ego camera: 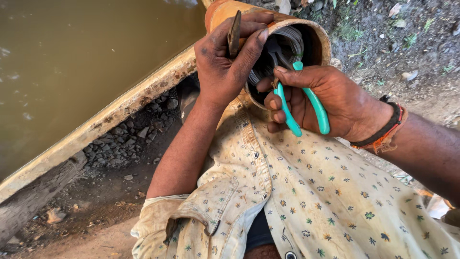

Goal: The person uses pliers to remove debris and adjust wires inside a cylindrical metal component. They repeatedly reach into the component to pull out small pieces of debris and manipulate the internal wiring.

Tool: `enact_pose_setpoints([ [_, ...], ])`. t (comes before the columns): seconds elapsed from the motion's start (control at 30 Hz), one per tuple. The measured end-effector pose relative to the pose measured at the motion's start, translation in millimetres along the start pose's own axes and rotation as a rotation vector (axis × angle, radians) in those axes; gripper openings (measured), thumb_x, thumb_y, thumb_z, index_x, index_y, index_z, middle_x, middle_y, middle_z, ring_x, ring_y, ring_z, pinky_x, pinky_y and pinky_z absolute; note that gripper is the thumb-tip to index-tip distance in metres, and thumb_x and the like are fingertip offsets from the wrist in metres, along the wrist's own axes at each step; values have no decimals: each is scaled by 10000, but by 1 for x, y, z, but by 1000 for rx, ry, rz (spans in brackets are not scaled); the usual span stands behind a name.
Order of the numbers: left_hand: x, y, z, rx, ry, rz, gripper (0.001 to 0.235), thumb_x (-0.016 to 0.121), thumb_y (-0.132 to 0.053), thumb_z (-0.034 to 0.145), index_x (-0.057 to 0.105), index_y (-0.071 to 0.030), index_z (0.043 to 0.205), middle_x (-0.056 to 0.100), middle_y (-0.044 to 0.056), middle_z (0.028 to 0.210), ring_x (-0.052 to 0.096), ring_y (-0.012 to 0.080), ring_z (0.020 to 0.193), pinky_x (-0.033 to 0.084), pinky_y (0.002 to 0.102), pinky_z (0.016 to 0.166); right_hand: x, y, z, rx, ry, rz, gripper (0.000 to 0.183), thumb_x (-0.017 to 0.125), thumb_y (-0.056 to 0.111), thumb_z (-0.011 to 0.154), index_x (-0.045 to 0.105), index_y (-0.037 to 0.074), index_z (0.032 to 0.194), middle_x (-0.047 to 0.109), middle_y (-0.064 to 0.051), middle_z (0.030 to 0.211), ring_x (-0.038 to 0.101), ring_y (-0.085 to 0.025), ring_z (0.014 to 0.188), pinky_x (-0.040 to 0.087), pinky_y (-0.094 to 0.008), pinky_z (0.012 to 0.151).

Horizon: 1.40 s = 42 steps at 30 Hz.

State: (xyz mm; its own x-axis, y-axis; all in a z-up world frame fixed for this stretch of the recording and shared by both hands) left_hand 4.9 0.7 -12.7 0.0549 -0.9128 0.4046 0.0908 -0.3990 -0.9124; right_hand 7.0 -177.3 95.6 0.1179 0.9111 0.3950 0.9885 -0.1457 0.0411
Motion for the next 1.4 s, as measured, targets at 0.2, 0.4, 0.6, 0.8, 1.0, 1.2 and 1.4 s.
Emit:
enact_pose_setpoints([
  [0.2, 12, -15, -9, -95, -114, 100, 156, 745, -126, 1060, 738, -10, 1164, 786, 75, 1161, 768, 134, 1028, 625, 262, 939, 16, 1, -2, 137, 32, 112, 358, 521, 454, 1056, 606, 112, 994, 503, 24, 740, 455, -97, 569, 400, -256, 466],
  [0.4, 21, -27, -21, -72, -218, 268, 170, 726, -140, 1069, 720, -41, 1206, 764, 63, 1214, 782, 138, 1065, 621, 248, 947, -2, -7, 0, 166, 88, 209, 388, 514, 487, 1074, 547, 131, 920, 464, 41, 716, 408, -72, 532, 349, -231, 418],
  [0.6, 19, -35, -17, -34, -252, 506, 169, 745, -167, 1004, 721, -117, 1164, 767, 32, 1225, 782, 176, 1042, 620, 266, 905, 3, -10, -26, 85, 74, 44, 396, 509, 460, 1114, 511, 124, 905, 413, 36, 663, 384, -99, 507, 333, -264, 435],
  [0.8, 15, -32, -6, 30, -266, 662, 242, 738, -200, 928, 739, -112, 1153, 757, 93, 1018, 753, 285, 921, 590, 370, 796, -26, 24, -132, -34, -314, -200, 438, 506, 433, 1134, 476, 92, 860, 396, -5, 634, 348, -127, 453, 315, -313, 357],
  [1.0, 13, -22, -13, -26, -267, 617, 176, 706, -233, 1001, 738, -98, 1109, 730, 108, 879, 753, 262, 796, 578, 348, 730, -189, -27, -95, 212, -880, -1588, 520, 534, 567, 973, 750, 94, 943, 686, -108, 752, 679, -224, 672, 500, -393, 629],
  [1.2, 6, -8, -18, -40, -262, 613, 245, 672, -297, 1044, 755, -80, 1119, 724, 70, 813, 691, 143, 700, 541, 299, 652, -209, -41, -66, 142, -876, -1600, 473, 565, 579, 986, 785, 175, 1092, 705, -156, 723, 649, -275, 739, 520, -446, 696],
  [1.4, 0, -15, -21, 65, -206, 520, 217, 666, -233, 1100, 718, -48, 1202, 763, 49, 1034, 708, 103, 898, 591, 269, 820, -162, -38, -69, -138, -742, -1224, 418, 651, 497, 933, 833, 121, 954, 801, -56, 842, 729, -197, 824, 531, -384, 774],
])
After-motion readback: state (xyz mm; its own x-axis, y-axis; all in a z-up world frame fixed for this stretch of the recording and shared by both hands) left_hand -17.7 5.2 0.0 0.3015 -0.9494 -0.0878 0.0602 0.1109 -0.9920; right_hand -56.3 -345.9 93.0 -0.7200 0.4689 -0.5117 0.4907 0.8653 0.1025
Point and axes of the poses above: each hand's wrist, its own z-axis towards the middle knuckle, its own x-axis out of the palm, y = z × x, the point moved 2 cm from there along z, towards the middle knuckle
